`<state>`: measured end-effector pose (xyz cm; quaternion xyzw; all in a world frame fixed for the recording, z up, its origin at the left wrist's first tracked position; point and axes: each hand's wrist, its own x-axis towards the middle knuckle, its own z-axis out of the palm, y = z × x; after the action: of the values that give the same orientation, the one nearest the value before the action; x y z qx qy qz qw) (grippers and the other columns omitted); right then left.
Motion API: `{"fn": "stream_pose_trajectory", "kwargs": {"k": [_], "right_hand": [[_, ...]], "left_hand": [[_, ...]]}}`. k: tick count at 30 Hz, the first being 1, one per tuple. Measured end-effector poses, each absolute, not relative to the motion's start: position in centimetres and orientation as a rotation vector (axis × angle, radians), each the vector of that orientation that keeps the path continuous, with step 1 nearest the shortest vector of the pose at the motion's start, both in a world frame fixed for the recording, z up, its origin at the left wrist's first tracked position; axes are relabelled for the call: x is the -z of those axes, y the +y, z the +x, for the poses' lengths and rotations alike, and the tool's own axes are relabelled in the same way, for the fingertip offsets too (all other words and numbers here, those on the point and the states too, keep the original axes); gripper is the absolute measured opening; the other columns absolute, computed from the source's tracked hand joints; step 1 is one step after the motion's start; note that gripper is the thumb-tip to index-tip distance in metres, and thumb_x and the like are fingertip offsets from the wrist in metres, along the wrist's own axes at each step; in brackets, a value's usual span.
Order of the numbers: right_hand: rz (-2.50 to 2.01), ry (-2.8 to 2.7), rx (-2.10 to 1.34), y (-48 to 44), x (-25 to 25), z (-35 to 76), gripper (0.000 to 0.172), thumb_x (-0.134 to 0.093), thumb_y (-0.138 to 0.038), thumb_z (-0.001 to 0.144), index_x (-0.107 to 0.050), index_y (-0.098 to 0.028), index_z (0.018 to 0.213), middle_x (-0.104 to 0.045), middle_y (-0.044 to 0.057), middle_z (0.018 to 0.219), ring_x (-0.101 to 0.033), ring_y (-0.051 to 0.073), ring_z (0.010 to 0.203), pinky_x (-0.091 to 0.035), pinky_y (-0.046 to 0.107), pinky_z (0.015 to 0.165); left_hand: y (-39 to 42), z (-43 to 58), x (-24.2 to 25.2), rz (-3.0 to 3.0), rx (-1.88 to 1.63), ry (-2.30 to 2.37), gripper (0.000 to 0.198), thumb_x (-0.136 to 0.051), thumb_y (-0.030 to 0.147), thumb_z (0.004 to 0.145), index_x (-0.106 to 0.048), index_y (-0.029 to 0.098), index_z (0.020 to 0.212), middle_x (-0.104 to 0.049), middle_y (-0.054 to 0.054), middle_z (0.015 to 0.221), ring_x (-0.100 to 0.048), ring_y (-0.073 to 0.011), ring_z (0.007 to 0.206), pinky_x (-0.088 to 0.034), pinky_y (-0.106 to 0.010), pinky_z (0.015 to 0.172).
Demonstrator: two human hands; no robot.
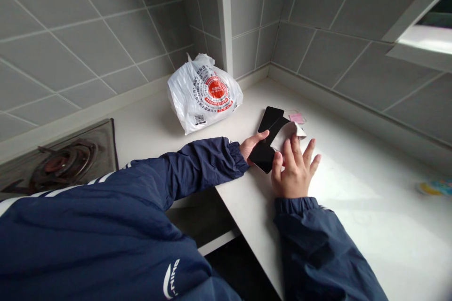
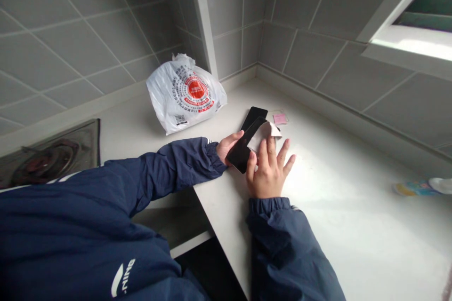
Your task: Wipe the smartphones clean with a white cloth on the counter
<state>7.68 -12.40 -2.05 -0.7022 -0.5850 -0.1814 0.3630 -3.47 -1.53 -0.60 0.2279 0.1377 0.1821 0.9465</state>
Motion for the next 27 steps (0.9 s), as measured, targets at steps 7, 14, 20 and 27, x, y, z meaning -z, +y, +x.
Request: {"fn": "stream_pose_trajectory", "kwargs": {"k": [7, 14, 20, 27], "right_hand": [[-1.647, -1.65, 0.513, -12.6, 1.6, 7.0, 0.033, -0.053, -0.024, 0.096, -0.066, -0.017, 0.125, -0.067, 0.011, 0.136, -0.04, 0.037, 0.147, -0.02, 0.064, 0.122], [-1.567, -1.766, 0.466, -12.8, 1.3, 6.5, 0.022, -0.057, -0.026, 0.095, -0.071, -0.019, 0.111, -0.074, 0.008, 0.125, -0.046, 0.033, 0.144, -0.017, 0.06, 0.124], [-1.542, -1.825, 0.474, -13.0, 1.1, 6.4, 0.029, -0.057, -0.026, 0.095, -0.067, -0.016, 0.12, -0.067, 0.011, 0.137, -0.047, 0.033, 0.143, -0.02, 0.057, 0.124], [-1.586, -1.892, 0.396, -12.8, 1.2, 6.7, 0.039, -0.052, -0.031, 0.101, -0.061, -0.013, 0.134, -0.06, 0.014, 0.145, -0.053, 0.026, 0.139, -0.026, 0.047, 0.122]], "left_hand": [[-1.4, -3.1, -0.2, 0.387, -0.501, 0.283, 0.058, -0.023, 0.041, 0.105, -0.061, 0.007, 0.133, -0.075, -0.014, 0.095, -0.073, -0.0218, 0.09, -0.052, -0.032, 0.089], [-1.1, -3.6, 0.1, 0.359, -0.41, 0.367, 0.077, -0.027, 0.065, 0.1, -0.068, 0.003, 0.118, -0.074, -0.017, 0.086, -0.07, -0.0218, 0.069, -0.051, -0.03, 0.07], [-1.2, -3.7, 0.0, 0.34, -0.379, 0.348, 0.069, -0.028, 0.061, 0.101, -0.071, 0.007, 0.103, -0.072, -0.013, 0.079, -0.069, -0.02, 0.068, -0.051, -0.031, 0.074], [-1.5, -3.0, -0.3, 0.368, -0.447, 0.36, 0.067, -0.02, 0.052, 0.106, -0.068, 0.007, 0.117, -0.073, -0.012, 0.093, -0.073, -0.0177, 0.085, -0.051, -0.028, 0.09]]}}
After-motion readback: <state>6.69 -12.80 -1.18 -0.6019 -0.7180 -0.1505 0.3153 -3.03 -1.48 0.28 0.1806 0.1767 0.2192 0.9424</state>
